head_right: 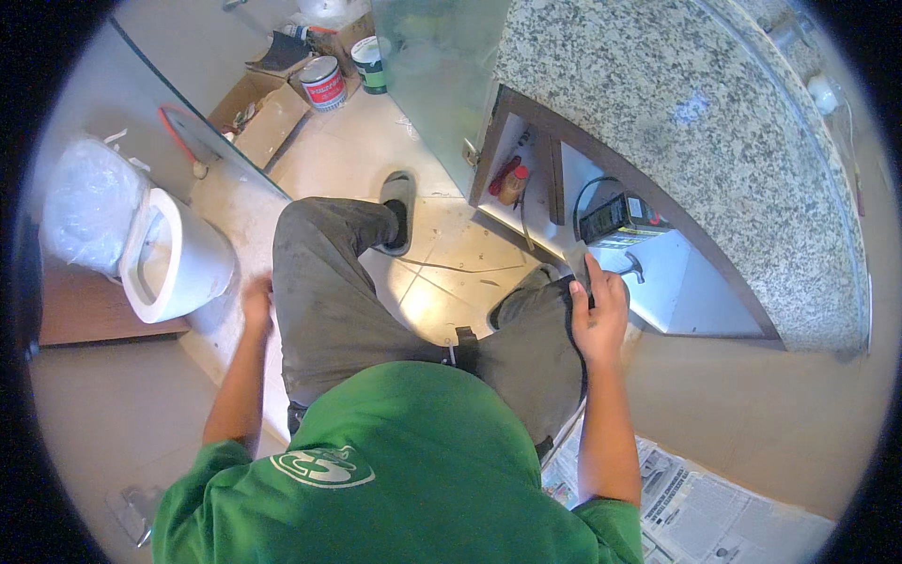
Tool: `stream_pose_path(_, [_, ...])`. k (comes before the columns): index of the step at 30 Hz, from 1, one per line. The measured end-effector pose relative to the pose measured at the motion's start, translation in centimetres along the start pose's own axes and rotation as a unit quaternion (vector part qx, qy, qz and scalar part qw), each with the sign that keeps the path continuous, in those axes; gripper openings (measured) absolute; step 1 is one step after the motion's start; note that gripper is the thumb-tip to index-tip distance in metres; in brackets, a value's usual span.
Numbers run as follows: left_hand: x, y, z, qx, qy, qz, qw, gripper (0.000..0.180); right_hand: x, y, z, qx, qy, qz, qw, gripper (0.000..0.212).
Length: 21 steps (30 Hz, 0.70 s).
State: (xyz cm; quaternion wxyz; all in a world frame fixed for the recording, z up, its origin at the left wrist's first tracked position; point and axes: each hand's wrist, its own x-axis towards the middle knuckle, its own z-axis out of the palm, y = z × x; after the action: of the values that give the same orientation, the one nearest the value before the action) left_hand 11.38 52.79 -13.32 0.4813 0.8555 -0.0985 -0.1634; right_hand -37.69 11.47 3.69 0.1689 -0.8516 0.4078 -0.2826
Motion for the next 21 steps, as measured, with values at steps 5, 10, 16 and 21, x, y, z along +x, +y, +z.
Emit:
stream_pose_path(5, [-11.9, -7.8, 8.3, 0.171, -0.27, -0.14, 0.937, 0.042, 0.6, -2.4, -1.1, 0.053, -0.042, 0.067, 0.995, 0.051])
stream_pose_path(10, [-11.7, -5.5, 12.8, 0.176, -0.354, -0.177, 0.901, 0.041, 3.4, -3.3, 2.2, 0.089, -0.164, 0.068, 0.98, 0.053])
stream_pose_path(16, [-7.3, -3.8, 14.2, 0.179, -0.368, -0.213, 0.887, 0.041, 8.5, -3.0, 9.6, 0.076, -0.406, 0.092, 0.906, 0.056])
stream_pose_path(21, [-4.9, -2.7, 14.2, 0.176, -0.355, -0.245, 0.885, 0.041, 10.8, -4.3, 12.7, 0.019, -0.488, 0.027, 0.872, 0.059])
